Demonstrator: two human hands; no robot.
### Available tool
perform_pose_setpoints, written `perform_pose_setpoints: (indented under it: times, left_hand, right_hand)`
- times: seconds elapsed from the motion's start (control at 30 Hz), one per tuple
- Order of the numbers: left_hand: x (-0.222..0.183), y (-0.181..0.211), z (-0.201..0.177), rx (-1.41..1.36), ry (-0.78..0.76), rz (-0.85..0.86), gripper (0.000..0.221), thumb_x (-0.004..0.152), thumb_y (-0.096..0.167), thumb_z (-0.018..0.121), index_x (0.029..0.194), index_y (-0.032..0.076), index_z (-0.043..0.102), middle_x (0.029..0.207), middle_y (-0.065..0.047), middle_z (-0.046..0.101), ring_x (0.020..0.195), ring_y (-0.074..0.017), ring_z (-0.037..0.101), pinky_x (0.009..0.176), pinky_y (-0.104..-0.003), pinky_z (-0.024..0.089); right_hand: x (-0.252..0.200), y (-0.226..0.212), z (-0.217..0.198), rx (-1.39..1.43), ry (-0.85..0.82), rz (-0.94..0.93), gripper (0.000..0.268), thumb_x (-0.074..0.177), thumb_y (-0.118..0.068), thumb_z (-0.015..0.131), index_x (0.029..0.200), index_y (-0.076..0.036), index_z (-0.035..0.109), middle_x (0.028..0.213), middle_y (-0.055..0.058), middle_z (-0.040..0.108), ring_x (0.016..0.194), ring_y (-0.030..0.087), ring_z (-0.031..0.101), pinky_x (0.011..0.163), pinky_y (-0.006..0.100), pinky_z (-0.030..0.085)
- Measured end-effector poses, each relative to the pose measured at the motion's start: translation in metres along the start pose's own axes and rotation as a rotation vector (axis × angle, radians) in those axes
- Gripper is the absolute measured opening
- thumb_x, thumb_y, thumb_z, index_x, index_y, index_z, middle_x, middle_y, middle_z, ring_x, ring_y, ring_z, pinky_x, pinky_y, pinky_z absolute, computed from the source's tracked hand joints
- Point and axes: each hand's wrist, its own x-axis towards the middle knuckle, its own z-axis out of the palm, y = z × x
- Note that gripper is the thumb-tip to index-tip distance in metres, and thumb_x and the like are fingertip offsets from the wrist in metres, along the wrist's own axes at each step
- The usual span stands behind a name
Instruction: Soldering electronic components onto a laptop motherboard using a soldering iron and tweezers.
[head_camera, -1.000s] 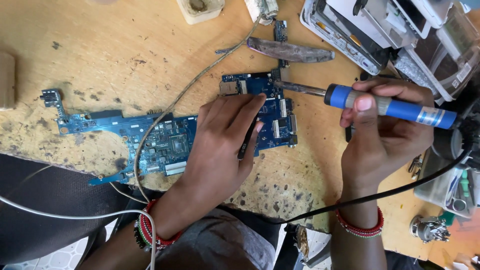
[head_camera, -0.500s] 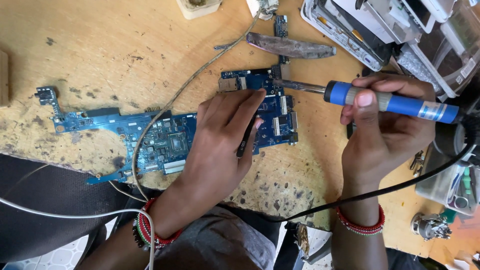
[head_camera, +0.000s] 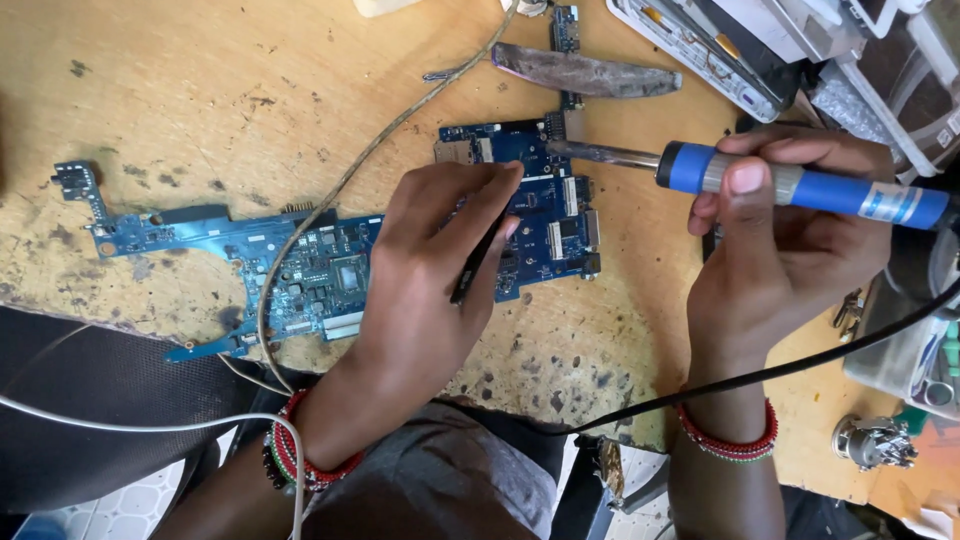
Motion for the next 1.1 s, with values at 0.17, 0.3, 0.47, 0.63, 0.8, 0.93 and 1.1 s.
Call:
perform_pose_setpoints:
  times: [0.17, 0.3, 0.47, 0.63, 0.8, 0.93, 1.1]
  left_hand:
    - [0.0005, 0.0009, 0.0006, -0.029, 0.018, -0.022, 0.028, 0.106, 0.000, 0.062, 0.134, -0.003, 0.061, 0.128, -0.020, 0.064, 0.122, -0.0386, 0.061, 0.104, -0.052, 0.056]
    - [0.0000, 0.0001, 0.0014, -0.015, 0.014, -0.028, 0.029, 0.105, -0.002, 0.063, 0.134, -0.004, 0.061, 0.126, -0.021, 0.065, 0.122, -0.0386, 0.060, 0.104, -0.052, 0.057]
    - [-0.0002, 0.0007, 0.0007, -0.026, 0.016, -0.037, 0.028, 0.106, -0.001, 0.060, 0.134, -0.004, 0.060, 0.126, -0.020, 0.065, 0.121, -0.0392, 0.061, 0.104, -0.052, 0.058]
    - [-0.0009, -0.0008, 0.0017, -0.030, 0.016, -0.045, 0.029, 0.106, -0.001, 0.060, 0.136, -0.003, 0.059, 0.126, -0.020, 0.064, 0.122, -0.0388, 0.061, 0.105, -0.052, 0.058]
    - [0.0002, -0.0002, 0.0014, -0.027, 0.021, -0.046, 0.028, 0.105, -0.002, 0.060, 0.132, -0.005, 0.061, 0.124, -0.021, 0.066, 0.120, -0.0388, 0.062, 0.104, -0.052, 0.059]
    - [-0.0011, -0.0008, 0.0023, -0.030, 0.028, -0.054, 0.027, 0.106, 0.001, 0.059, 0.132, -0.004, 0.060, 0.125, -0.021, 0.065, 0.120, -0.0404, 0.061, 0.103, -0.055, 0.059]
    - [0.0004, 0.0014, 0.0006, -0.032, 0.025, -0.058, 0.026, 0.106, 0.001, 0.058, 0.131, -0.005, 0.061, 0.122, -0.022, 0.065, 0.117, -0.0394, 0.062, 0.100, -0.052, 0.058]
  right_hand:
    - [0.0009, 0.0019, 0.0008, 0.011, -0.012, -0.011, 0.021, 0.112, -0.013, 0.065, 0.112, -0.002, 0.047, 0.106, 0.029, 0.059, 0.077, 0.024, 0.057, 0.061, 0.031, 0.049]
    - [0.0012, 0.0021, 0.0016, 0.046, -0.026, -0.008, 0.021, 0.111, -0.014, 0.065, 0.111, -0.002, 0.048, 0.105, 0.028, 0.059, 0.075, 0.023, 0.054, 0.059, 0.030, 0.046]
    - [-0.0010, 0.0001, 0.0015, 0.058, -0.032, 0.001, 0.021, 0.110, -0.013, 0.065, 0.111, -0.002, 0.048, 0.103, 0.025, 0.057, 0.086, 0.025, 0.059, 0.058, 0.031, 0.047]
    - [-0.0013, -0.0016, 0.0016, 0.052, -0.042, -0.002, 0.020, 0.111, -0.014, 0.064, 0.113, -0.003, 0.047, 0.104, 0.024, 0.057, 0.087, 0.025, 0.059, 0.058, 0.031, 0.046]
    - [-0.0026, -0.0017, 0.0018, 0.046, -0.010, 0.026, 0.020, 0.111, -0.013, 0.065, 0.112, -0.003, 0.047, 0.104, 0.024, 0.057, 0.095, 0.025, 0.060, 0.059, 0.031, 0.046]
    - [-0.0024, -0.0020, 0.0029, 0.043, -0.012, 0.015, 0.019, 0.111, -0.010, 0.064, 0.110, -0.003, 0.047, 0.101, 0.021, 0.055, 0.098, 0.026, 0.062, 0.057, 0.030, 0.047]
    - [-0.0033, -0.0013, 0.0019, 0.034, -0.004, 0.026, 0.020, 0.111, -0.013, 0.065, 0.111, -0.003, 0.047, 0.100, 0.020, 0.055, 0.100, 0.027, 0.064, 0.056, 0.031, 0.046]
